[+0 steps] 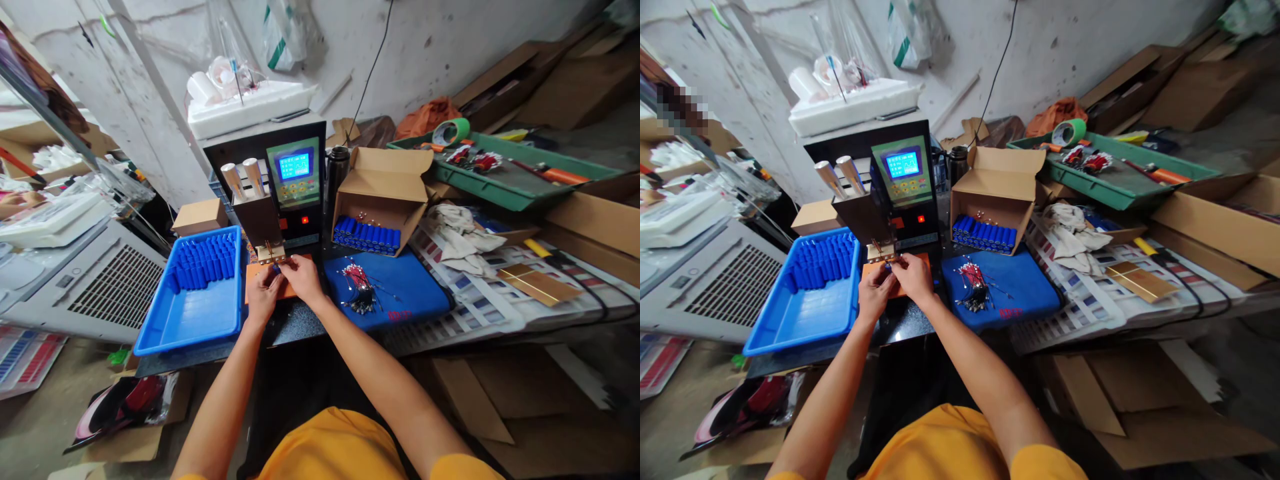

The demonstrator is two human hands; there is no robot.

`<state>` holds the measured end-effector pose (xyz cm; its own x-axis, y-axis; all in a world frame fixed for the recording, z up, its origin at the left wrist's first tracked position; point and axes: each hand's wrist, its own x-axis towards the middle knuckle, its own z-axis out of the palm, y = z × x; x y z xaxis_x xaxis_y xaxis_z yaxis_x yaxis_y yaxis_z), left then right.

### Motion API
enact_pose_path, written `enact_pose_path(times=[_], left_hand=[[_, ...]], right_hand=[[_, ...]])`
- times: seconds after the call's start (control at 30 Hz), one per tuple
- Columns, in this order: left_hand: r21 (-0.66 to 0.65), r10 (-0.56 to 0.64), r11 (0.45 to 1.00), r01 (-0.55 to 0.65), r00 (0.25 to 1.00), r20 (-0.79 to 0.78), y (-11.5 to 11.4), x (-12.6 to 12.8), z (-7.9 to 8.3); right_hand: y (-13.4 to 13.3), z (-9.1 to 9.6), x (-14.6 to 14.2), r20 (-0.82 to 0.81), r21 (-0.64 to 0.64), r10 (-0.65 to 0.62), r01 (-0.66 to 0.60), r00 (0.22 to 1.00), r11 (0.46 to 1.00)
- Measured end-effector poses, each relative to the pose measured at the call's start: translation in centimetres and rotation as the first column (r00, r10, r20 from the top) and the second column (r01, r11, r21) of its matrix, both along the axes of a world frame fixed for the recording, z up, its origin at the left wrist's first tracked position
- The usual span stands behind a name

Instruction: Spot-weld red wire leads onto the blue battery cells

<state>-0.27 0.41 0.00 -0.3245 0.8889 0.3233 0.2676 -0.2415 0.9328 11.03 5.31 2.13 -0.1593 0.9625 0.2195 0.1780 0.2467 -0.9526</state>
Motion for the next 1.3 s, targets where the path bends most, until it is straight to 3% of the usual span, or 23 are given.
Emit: enact_pose_path(times=[0.6, 0.8, 1.13, 1.3], left_hand=[[-0.012, 0.020, 1.000, -0.021, 0.998, -0.055, 0.0, -0.4, -0.4], [-0.008, 0.011, 1.000, -0.011, 0.999, -0.031, 0.0, -0.2, -0.1], [-0.003, 0.006, 1.000, -0.006, 1.000, -0.007, 0.2, -0.2, 0.0], [-0.041, -0.074, 0.996, 0.075, 0.997, 0.020, -0.3, -0.5, -0.1]], right_hand=[[0.1, -0.2, 0.1, -0.044, 0.011, 0.051, -0.050, 0.998, 0.999], [0.2, -0.3, 0.4, -0.133, -0.004, 0.129, -0.131, 0.983, 0.991], [-0.1, 0.1, 1.6, -0.107, -0.037, 0.209, -0.214, 0.972, 0.976], [-0.4, 0.0, 1.7, -0.117, -0.049, 0.216, -0.223, 0.969, 0.973]])
